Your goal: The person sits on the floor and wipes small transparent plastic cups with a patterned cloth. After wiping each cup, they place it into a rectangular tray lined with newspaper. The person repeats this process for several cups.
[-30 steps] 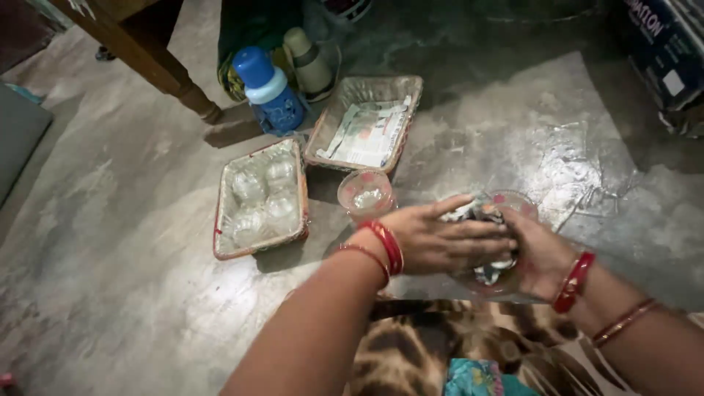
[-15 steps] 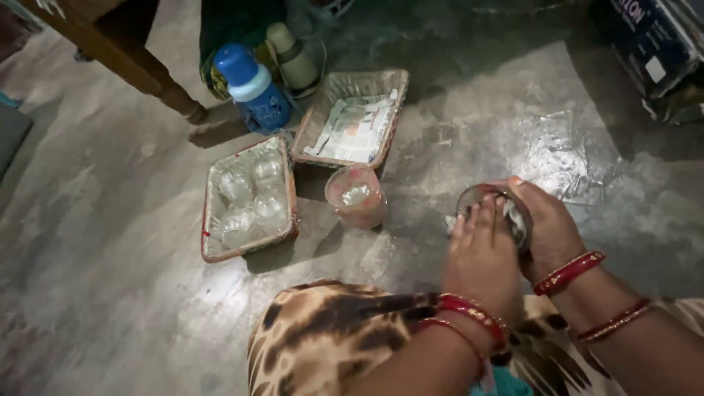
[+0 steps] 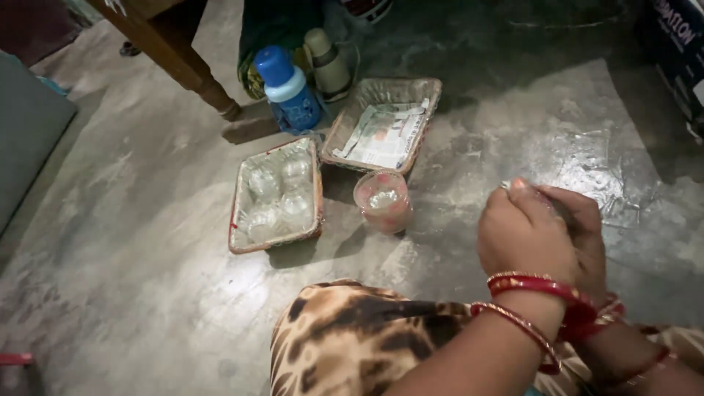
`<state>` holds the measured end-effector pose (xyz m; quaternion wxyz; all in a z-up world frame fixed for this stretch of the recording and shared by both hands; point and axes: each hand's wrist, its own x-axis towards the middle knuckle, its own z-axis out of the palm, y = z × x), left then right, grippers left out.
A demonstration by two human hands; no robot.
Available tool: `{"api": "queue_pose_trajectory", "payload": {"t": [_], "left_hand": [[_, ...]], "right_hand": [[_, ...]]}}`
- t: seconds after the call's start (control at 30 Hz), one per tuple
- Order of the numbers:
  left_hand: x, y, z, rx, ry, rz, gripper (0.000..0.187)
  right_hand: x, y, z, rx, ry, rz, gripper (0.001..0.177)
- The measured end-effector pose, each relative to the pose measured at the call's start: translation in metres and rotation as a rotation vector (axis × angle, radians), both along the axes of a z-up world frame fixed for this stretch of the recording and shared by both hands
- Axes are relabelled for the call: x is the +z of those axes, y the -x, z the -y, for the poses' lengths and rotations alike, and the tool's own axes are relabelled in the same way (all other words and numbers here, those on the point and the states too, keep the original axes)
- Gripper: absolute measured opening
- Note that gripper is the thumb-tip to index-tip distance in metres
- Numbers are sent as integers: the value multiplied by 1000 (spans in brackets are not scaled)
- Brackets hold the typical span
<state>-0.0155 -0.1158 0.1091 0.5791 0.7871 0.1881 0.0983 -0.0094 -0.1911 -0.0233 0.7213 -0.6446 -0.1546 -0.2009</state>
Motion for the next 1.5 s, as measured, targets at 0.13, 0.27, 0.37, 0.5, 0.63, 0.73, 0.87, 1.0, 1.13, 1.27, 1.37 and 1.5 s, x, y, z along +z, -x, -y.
{"api": "queue_pose_trajectory", "payload": {"t": [0.13, 0.27, 0.37, 0.5, 0.63, 0.73, 0.87, 1.0, 1.13, 1.27, 1.37, 1.5], "left_hand": [[-21, 9, 3, -67, -169, 210, 41], [-62, 18, -4, -259, -578, 540, 39], [-82, 12, -34, -432, -706, 892, 33], [-84, 0, -54, -543, -433, 769, 33], [-79, -1, -48, -193, 142, 337, 33], [-81, -16, -47, 178, 279, 240, 33], [-84, -18, -48, 419, 36, 459, 39], [-81, 20, -30, -57, -78, 574, 35], [-87, 22, -33, -20, -371, 234, 37], [-118, -9, -53, 135, 206, -233, 47], [-156, -20, -60, 295, 587, -151, 55], [-200, 7, -28, 529, 471, -49, 63]], "right_hand": [[7, -5, 17, 81, -105, -246, 39], [35, -6, 19, 158, -295, -669, 45], [57, -7, 27, 212, -448, -1042, 57], [49, -16, 31, 210, -380, -1012, 40], [27, -28, 23, 236, -438, -970, 27], [19, -27, 14, 182, -538, -955, 24], [-2, -34, 20, -29, -586, -1027, 31], [-47, -36, 27, 125, -553, -954, 28], [-58, -24, 17, 86, -297, -1004, 27], [-42, -9, 7, 235, -4, -889, 29], [-30, -11, 3, 175, -51, -826, 27], [-34, -6, -14, 98, -401, -814, 23]]}}
